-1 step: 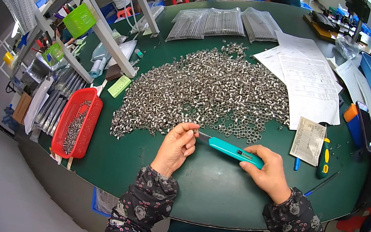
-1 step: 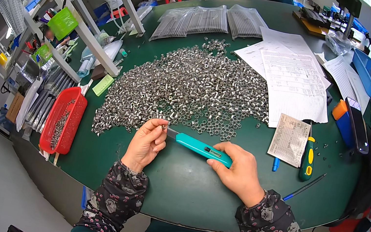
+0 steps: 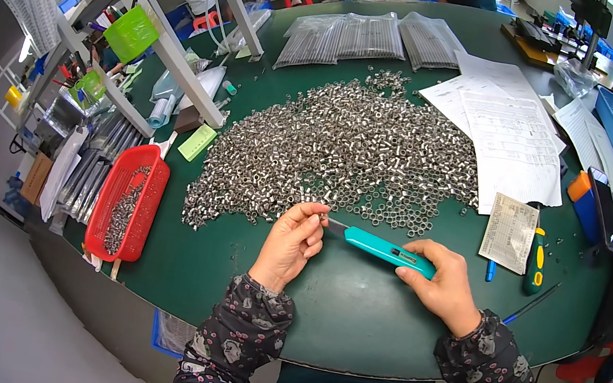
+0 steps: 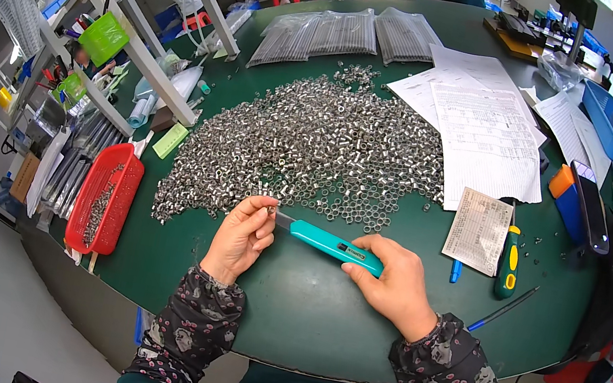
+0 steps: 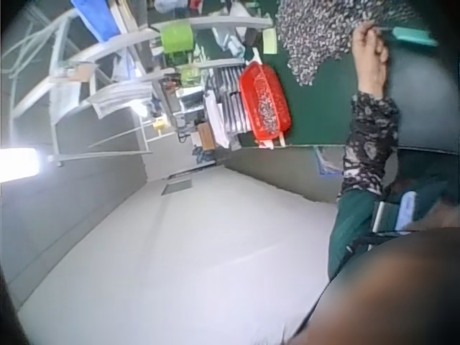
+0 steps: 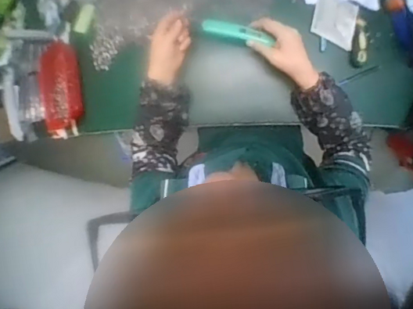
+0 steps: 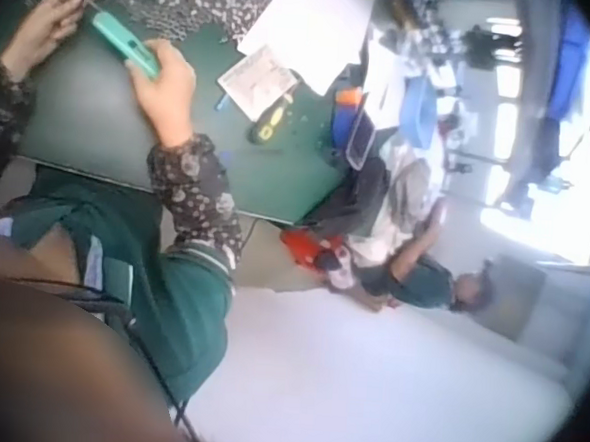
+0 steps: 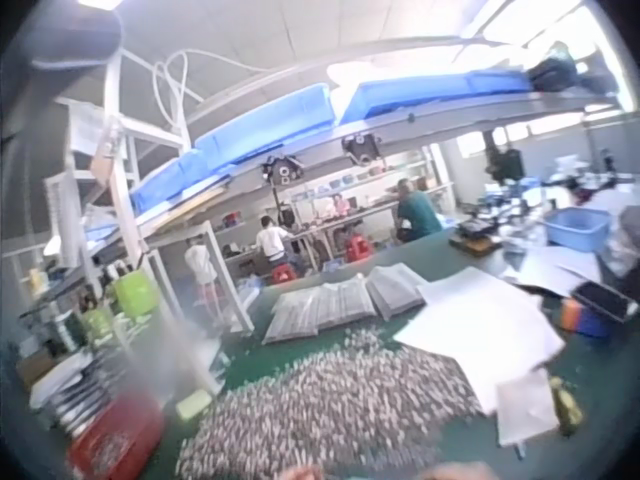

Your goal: Processing small metal hardware components one by one using a handheld deburring or cutting tool at a factory workbench.

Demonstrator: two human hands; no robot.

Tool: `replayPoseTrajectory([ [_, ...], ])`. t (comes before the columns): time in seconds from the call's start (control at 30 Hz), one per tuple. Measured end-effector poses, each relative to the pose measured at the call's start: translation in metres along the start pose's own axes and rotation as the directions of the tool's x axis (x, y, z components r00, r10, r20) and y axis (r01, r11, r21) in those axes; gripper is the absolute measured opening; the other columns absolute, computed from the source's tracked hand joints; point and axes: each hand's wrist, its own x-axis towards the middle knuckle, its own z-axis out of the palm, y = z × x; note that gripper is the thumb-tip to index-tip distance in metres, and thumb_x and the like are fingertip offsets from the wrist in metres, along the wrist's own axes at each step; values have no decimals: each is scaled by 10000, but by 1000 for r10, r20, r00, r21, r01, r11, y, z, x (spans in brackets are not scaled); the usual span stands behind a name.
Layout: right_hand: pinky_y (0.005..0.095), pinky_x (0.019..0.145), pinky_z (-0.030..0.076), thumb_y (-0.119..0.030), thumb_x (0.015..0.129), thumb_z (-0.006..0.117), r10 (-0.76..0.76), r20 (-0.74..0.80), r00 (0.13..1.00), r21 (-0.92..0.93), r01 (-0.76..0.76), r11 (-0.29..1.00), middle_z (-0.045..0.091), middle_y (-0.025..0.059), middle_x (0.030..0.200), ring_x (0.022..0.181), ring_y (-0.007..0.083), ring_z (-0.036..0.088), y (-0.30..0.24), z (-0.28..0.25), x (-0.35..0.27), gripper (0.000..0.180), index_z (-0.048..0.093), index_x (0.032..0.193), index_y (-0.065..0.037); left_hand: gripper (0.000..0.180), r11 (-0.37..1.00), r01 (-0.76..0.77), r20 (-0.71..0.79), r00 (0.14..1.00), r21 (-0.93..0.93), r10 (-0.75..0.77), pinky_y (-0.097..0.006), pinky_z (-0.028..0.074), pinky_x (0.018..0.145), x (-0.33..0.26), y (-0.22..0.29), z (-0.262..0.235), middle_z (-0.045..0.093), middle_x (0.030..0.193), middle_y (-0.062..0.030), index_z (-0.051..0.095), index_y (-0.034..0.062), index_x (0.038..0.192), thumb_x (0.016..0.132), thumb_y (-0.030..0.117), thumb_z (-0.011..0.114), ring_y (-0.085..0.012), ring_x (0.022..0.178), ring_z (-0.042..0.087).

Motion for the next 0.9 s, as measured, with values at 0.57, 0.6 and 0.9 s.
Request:
replayPoseTrajectory([
  [0.57, 349, 582, 442, -171, 681, 666, -108, -135, 985, -138, 89, 986, 582, 108, 774, 674, 297, 565, 0, 0, 2, 248, 588, 886, -55, 183, 998, 62, -33, 997, -4, -62, -167, 322, 444, -1, 1, -1, 502, 783, -19, 535, -8, 1010, 873, 104, 486, -46, 566, 385],
  [0.6, 351, 585, 443, -176, 683, 665, -116, -108, 987, -123, 103, 987, 582, 108, 775, 678, 296, 566, 1, 2, 1, 249, 588, 886, -55, 183, 998, 62, -34, 998, -4, -62, -167, 322, 444, -1, 2, 0, 502, 783, -19, 535, -8, 1010, 873, 104, 486, -46, 566, 385],
  [0.9, 346, 601, 447, -176, 686, 666, -119, -24, 993, -129, 115, 985, 582, 110, 776, 690, 291, 571, -1, 0, 0, 249, 586, 881, -45, 166, 997, 30, 34, 999, 77, -33, -168, 327, 447, -2, 0, 0, 495, 779, -17, 534, 12, 1010, 873, 94, 487, -44, 570, 387],
])
